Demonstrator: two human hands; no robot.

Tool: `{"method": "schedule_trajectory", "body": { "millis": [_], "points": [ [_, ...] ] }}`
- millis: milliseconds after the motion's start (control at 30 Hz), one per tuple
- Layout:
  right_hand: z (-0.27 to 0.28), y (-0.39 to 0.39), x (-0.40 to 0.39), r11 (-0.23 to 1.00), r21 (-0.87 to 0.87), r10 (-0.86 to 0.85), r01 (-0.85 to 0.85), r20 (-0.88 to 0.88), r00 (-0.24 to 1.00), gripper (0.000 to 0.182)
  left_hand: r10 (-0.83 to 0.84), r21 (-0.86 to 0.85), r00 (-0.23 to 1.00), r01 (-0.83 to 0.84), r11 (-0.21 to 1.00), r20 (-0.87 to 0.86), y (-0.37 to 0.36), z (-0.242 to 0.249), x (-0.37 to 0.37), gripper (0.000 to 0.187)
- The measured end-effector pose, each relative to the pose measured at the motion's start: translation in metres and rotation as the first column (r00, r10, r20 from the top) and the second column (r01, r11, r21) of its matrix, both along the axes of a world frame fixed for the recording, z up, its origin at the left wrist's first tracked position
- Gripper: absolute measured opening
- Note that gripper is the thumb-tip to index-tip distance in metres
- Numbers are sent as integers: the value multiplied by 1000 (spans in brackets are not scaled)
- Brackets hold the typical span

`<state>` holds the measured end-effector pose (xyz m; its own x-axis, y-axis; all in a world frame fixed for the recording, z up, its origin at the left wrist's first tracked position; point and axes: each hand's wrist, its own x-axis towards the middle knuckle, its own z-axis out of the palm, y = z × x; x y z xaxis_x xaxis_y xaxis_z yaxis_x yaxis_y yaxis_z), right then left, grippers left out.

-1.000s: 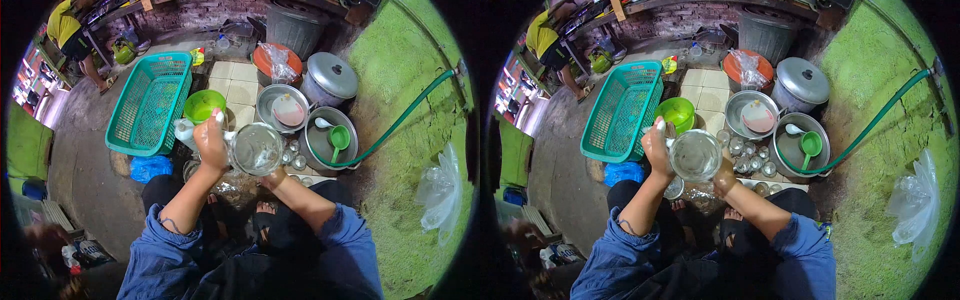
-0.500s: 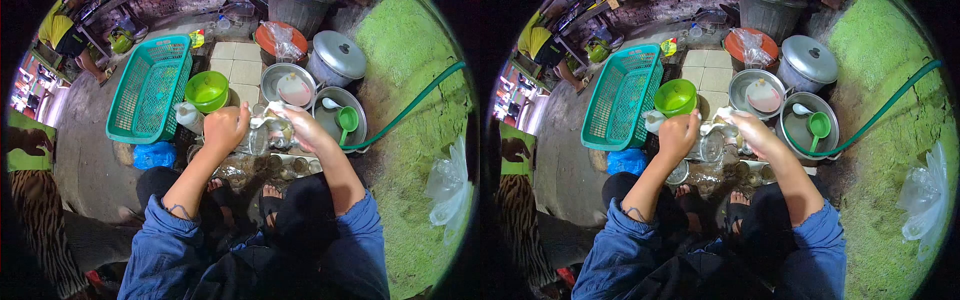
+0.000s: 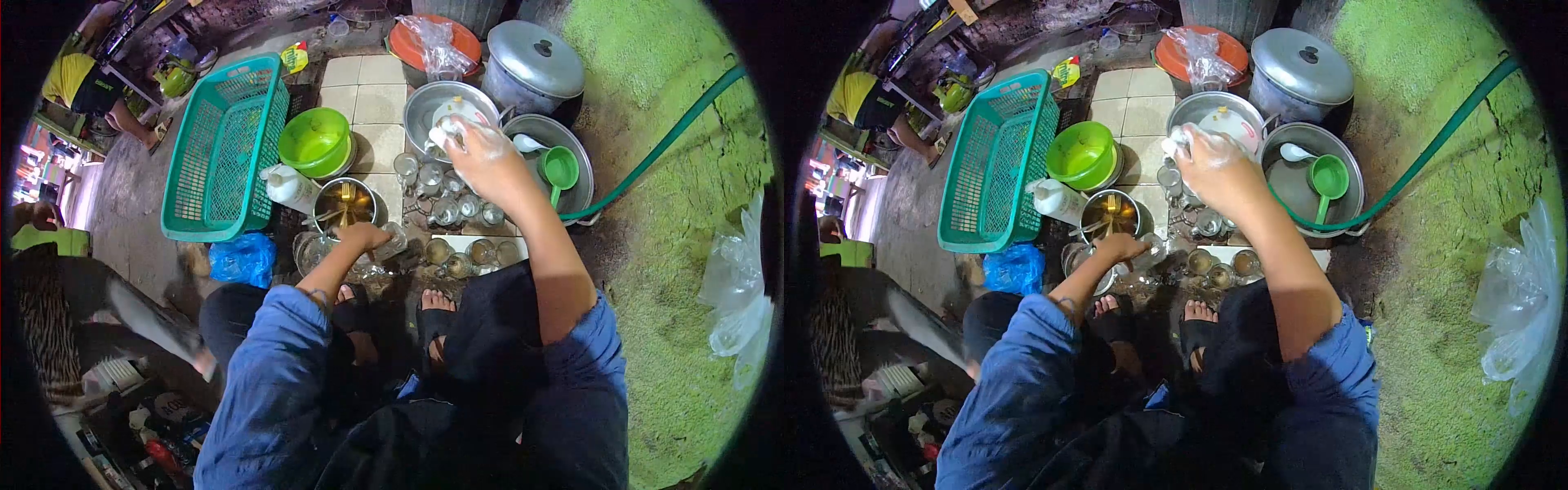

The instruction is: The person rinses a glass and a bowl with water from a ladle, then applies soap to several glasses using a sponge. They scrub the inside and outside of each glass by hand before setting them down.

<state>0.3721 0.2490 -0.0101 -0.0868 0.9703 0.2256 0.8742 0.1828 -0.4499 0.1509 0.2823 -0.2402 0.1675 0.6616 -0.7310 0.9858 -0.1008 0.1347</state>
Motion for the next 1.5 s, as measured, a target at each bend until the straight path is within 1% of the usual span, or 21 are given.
{"method": "schedule_trajectory", "body": {
  "millis": [67,100,133,167,200,433,533,600,667,800,867,900,967,1000,1067,1100,1200,1267,1333,1400,1500],
  "points": [
    [1,0,2,999,33,-12,11,29,1000,39,227,-205,954,-186,961,198,14,-87,-2,72],
    [9,-1,1,997,-73,2,-2,4,1000,41,411,-375,849,-281,884,333,16,-131,-5,70],
    [15,0,0,984,-176,12,-16,-25,1000,44,420,-381,848,-290,878,323,15,-157,-3,70],
    [15,1,-2,983,-183,17,-23,-32,999,44,523,-463,723,-312,830,450,13,-177,5,68],
    [16,3,-3,977,-213,24,-27,-14,1000,44,611,-542,566,-312,780,554,13,-190,14,67],
    [0,6,-5,995,-75,72,-67,70,995,43,663,-488,487,-448,749,568,12,-218,56,64],
    [10,8,-4,966,-242,99,-92,17,995,43,521,-370,577,-367,854,629,14,-222,59,66],
    [4,8,-2,972,-215,101,-94,20,995,43,569,-386,561,-420,821,601,18,-224,63,66],
    [2,7,-2,978,-188,102,-95,25,995,43,368,-310,741,-224,924,561,27,-218,60,68],
    [1,8,-4,974,-205,112,-101,42,993,44,383,-284,744,-266,921,547,38,-234,65,69],
    [3,9,-5,971,-216,119,-108,42,992,44,154,-189,669,-20,982,727,44,-233,65,74],
    [3,9,-5,967,-227,126,-112,47,991,45,156,-191,669,-21,981,727,42,-233,66,74],
    [0,9,-6,963,-243,132,-116,51,990,45,181,-80,842,-163,983,509,24,-178,72,76],
    [-5,10,-6,969,-211,147,-132,61,987,45,182,-82,842,-163,983,509,15,-179,72,76],
    [-6,10,-6,973,-177,161,-147,73,984,46,389,-74,758,-414,907,524,-7,-196,71,79],
    [-3,11,-6,967,-207,167,-150,67,984,46,540,-246,683,-486,839,492,-18,-243,65,78],
    [-1,10,-6,964,-231,156,-133,84,984,46,270,-179,793,-204,962,545,-68,-189,59,79],
    [-2,8,-6,966,-233,142,-114,106,984,46,-12,75,825,-37,996,565,-88,-183,57,77],
    [-2,10,-5,975,-204,115,-89,123,986,47,-70,144,828,-13,990,556,-85,-173,54,79],
    [-7,12,-1,979,-177,117,-97,108,987,47,107,-75,901,-83,994,421,-72,-161,57,77],
    [-1,13,0,976,-193,119,-102,83,989,46,21,-16,947,-17,1000,321,-50,-129,59,68]
  ]
}}
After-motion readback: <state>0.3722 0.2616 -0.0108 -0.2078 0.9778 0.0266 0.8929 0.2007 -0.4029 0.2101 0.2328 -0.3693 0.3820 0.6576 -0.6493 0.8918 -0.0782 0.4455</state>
